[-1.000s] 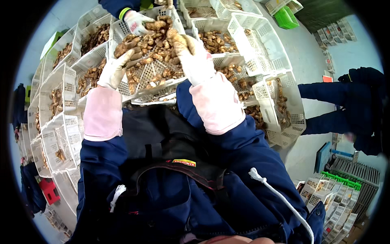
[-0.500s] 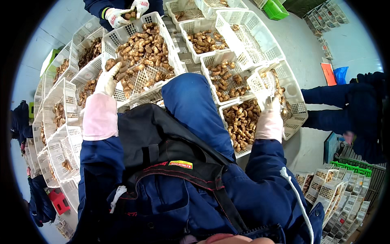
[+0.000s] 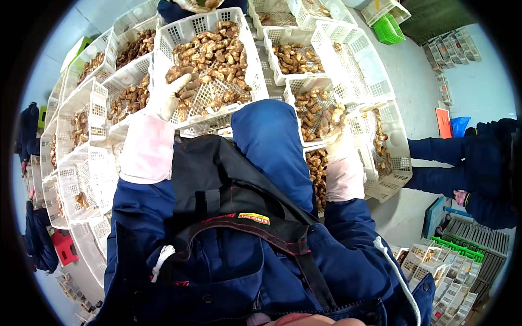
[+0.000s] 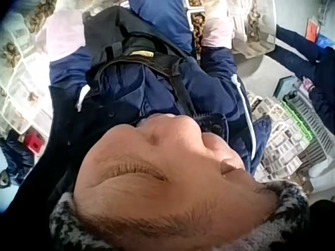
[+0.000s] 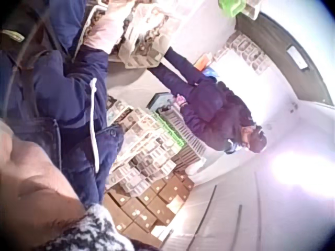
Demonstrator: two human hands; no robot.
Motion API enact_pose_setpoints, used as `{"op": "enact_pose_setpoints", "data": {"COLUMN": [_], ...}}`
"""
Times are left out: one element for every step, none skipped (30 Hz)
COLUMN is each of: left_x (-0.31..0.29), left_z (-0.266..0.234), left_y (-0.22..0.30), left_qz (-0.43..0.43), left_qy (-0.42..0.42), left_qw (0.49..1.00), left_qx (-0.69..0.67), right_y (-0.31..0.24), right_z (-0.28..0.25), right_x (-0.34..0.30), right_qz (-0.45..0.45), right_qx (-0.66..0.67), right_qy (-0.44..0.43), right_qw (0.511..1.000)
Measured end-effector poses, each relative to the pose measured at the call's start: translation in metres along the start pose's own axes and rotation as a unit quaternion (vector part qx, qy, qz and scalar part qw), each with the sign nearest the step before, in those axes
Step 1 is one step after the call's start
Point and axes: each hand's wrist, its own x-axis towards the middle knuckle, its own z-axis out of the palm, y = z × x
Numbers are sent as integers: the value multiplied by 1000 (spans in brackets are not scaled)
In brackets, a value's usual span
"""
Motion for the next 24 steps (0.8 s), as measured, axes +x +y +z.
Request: {"op": "enact_pose_setpoints", "data": {"left_x": [-2, 0, 0, 0, 1, 2, 2, 2, 2, 1, 0, -2, -2, 0, 3, 4, 5, 6, 8, 10, 11, 12, 14, 15], "left_z": [5, 5, 4, 3, 3, 4, 3, 2, 1, 2, 4, 8, 10, 12, 13, 12, 10, 8, 8, 7, 7, 7, 7, 6], "left_y": [2, 2, 4, 4, 4, 5, 6, 7, 7, 8, 10, 13, 15, 14, 13, 12, 11, 8, 7, 6, 5, 5, 4, 4], "left_qz": [11, 8, 2, -5, -4, -5, -4, 0, 2, 0, 1, 2, 0, -3, -1, 2, 0, -3, -6, -9, -10, -12, -11, -10], "left_qy": [9, 12, -7, -26, -41, -57, -71, -59, -47, -45, -31, -17, -15, -17, -23, -26, -25, -29, -35, -41, -46, -47, -41, -35], "left_qw": [1000, 1000, 1000, 999, 999, 998, 996, 998, 999, 999, 1000, 1000, 1000, 1000, 999, 999, 999, 999, 999, 998, 998, 998, 997, 996], "left_qx": [12, 7, -7, -20, -30, -39, -48, -33, -19, -18, -4, 10, 25, 26, 32, 38, 40, 40, 39, 39, 46, 48, 65, 82], "right_y": [2, 2, 4, 7, 6, 8, 11, 14, 16, 18, 20, 21, 28, 28, 26, 27, 29, 31, 31, 31, 31, 31, 30, 29], "right_z": [15, 20, 24, 24, 17, 13, 18, 20, 13, 13, 13, 12, 3, -7, -17, -12, -6, -4, -3, -4, -5, -2, 3, 6], "right_x": [-4, -3, -3, -2, 2, 4, 4, 5, 8, 11, 13, 16, 21, 22, 24, 24, 22, 21, 21, 21, 22, 22, 22, 23], "right_qz": [-15, -12, -16, -20, 21, 26, 11, -4, -18, -15, -21, -27, -94, -94, -97, -97, -112, -109, -120, -131, -133, -132, -87, -40], "right_qx": [-8, -14, -2, 12, 22, 19, -21, -63, -93, -92, -172, -250, -280, -278, -342, -403, -426, -424, -453, -481, -494, -492, -415, -332], "right_qy": [50, 53, 41, 32, -21, -17, 4, 25, -9, -7, 46, 98, 25, 29, 24, 17, 10, 11, 13, 14, 17, 20, 70, 119], "right_qw": [999, 998, 999, 999, 999, 999, 1000, 998, 995, 996, 984, 963, 955, 955, 934, 910, 898, 899, 883, 867, 859, 860, 903, 935]}}
